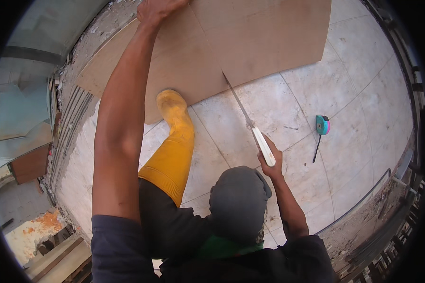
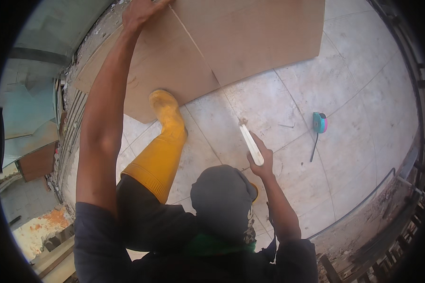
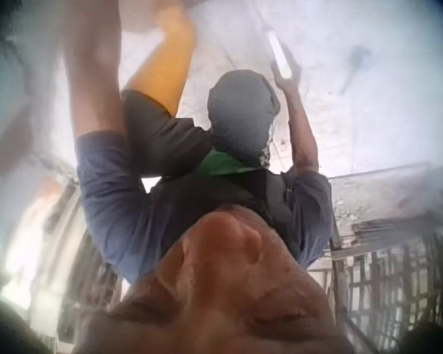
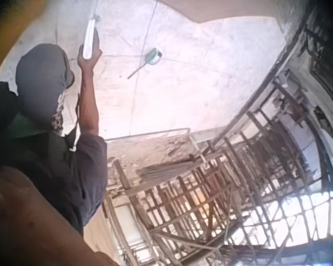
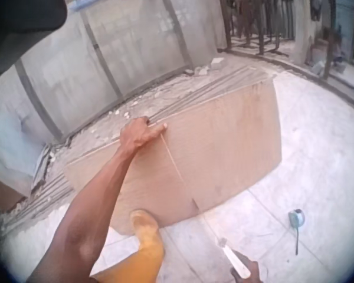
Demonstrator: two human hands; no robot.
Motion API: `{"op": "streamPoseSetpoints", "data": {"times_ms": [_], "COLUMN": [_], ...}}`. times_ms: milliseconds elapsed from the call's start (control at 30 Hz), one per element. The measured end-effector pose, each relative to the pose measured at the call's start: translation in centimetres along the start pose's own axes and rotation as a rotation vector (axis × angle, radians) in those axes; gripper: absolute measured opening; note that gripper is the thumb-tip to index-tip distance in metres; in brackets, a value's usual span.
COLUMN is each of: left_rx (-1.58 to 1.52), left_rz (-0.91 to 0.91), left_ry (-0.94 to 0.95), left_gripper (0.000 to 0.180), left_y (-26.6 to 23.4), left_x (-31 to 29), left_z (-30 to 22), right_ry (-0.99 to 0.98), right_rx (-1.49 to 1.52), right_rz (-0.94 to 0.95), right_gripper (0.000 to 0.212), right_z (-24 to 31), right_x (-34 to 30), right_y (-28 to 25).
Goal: The person saws a piece of plywood using a hand saw while it is positioned on the floor.
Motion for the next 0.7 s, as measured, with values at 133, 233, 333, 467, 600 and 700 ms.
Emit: {"op": "streamPoseSetpoints", "data": {"times_ms": [133, 233, 333, 467, 600, 700], "left_rx": [0.032, 0.066, 0.022, 0.043, 0.031, 0.048], "left_rz": [-0.058, -0.048, -0.027, 0.021, -0.058, -0.094], "left_ry": [0.041, 0.054, 0.088, 0.001, 0.004, 0.035], "left_gripper": [0.082, 0.081, 0.081, 0.080, 0.080, 0.081], "left_y": [1.7, 1.7, 2.1, 1.9, 2.0, 1.2], "left_x": [1.1, 0.5, 0.1, 0.3, 1.7, 1.7], "left_z": [0.8, -0.5, -3.7, -1.2, 0.8, 0.9], "right_ry": [0.123, -0.063, 0.048, 0.026, 0.127, 0.119], "right_rx": [-0.074, -0.060, 0.026, -0.001, -0.089, -0.087], "right_rz": [0.082, -0.032, -0.073, -0.061, 0.053, 0.062], "right_gripper": [0.065, 0.066, 0.063, 0.066, 0.065, 0.065], "right_z": [1.4, 1.3, -3.9, -2.6, 1.3, 2.6], "right_x": [-6.9, 3.2, 13.1, 6.4, -7.9, -5.2], "right_y": [-3.2, 0.6, 3.6, 3.0, -3.7, -2.7]}}
Point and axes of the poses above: each hand's wrist, its own x-axis towards the middle knuckle, its own y-axis out of the palm, z = x × y, the point moved 9 cm from there along x, towards the middle knuckle, and after that the axes turned 13 degrees about -y, right-handed, at the moved point
